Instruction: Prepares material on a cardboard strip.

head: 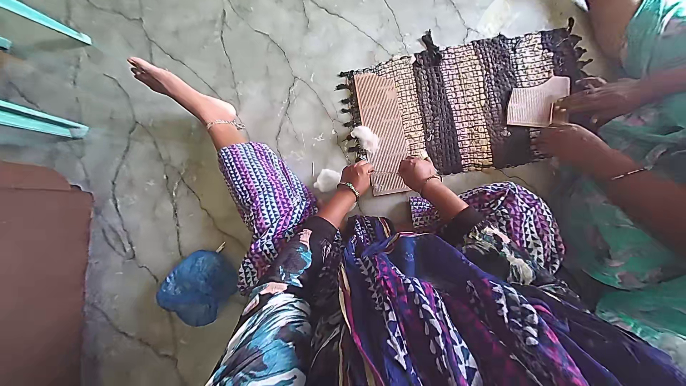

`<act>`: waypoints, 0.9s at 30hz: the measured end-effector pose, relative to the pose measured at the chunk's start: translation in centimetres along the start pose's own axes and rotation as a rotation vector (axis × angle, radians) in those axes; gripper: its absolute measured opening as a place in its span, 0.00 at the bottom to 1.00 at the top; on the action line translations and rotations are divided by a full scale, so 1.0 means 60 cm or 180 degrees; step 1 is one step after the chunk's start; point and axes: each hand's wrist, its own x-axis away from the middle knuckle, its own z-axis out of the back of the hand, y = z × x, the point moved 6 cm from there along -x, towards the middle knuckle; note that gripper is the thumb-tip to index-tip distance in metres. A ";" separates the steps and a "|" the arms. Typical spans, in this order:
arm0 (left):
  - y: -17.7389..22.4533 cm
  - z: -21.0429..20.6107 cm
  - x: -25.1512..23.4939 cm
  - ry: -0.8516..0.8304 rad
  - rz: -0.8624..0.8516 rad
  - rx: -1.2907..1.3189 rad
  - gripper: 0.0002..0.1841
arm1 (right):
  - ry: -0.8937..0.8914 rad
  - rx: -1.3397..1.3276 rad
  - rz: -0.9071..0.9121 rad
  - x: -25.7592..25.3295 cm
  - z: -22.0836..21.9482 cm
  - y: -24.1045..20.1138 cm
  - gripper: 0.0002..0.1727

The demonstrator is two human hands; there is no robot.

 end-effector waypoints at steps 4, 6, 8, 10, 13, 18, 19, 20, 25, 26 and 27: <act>0.012 0.031 0.008 0.0016 0.0134 0.0130 0.10 | -0.0382 -0.0006 -0.0459 0.015 0.029 0.052 0.15; -0.003 0.035 -0.011 -0.0231 0.0514 0.0298 0.13 | -0.0250 -0.0287 -0.0608 0.012 0.051 0.095 0.16; -0.027 0.032 -0.023 -0.0161 0.0670 0.0508 0.14 | -0.0034 -0.0605 -0.0699 0.005 0.064 0.127 0.16; -0.046 0.029 -0.027 0.0071 0.0846 0.0941 0.14 | 0.0091 -0.0773 -0.0868 -0.002 0.063 0.140 0.16; -0.066 0.020 -0.030 0.0246 0.1144 0.1712 0.15 | 0.0002 -0.0808 -0.1149 -0.016 0.041 0.148 0.18; -0.077 0.025 -0.049 0.0541 0.1204 0.2051 0.16 | 0.0633 -0.0810 -0.1160 0.003 0.083 0.114 0.18; -0.078 0.031 -0.054 0.0592 0.1190 0.1999 0.16 | 0.0791 -0.0878 -0.0932 0.001 0.091 0.098 0.17; -0.079 0.038 -0.061 0.0628 0.1187 0.1976 0.16 | 0.0896 -0.0909 -0.0670 -0.005 0.092 0.079 0.16; -0.088 0.038 -0.107 0.0545 0.1122 0.1849 0.16 | 0.0914 -0.0169 0.0981 -0.076 0.045 -0.030 0.20; -0.088 0.034 -0.114 0.0461 0.1123 0.1759 0.17 | 0.0951 0.0160 0.1288 -0.089 0.034 -0.048 0.22; -0.087 0.028 -0.119 0.0372 0.1142 0.1665 0.17 | 0.0970 0.0374 0.1536 -0.099 0.026 -0.063 0.25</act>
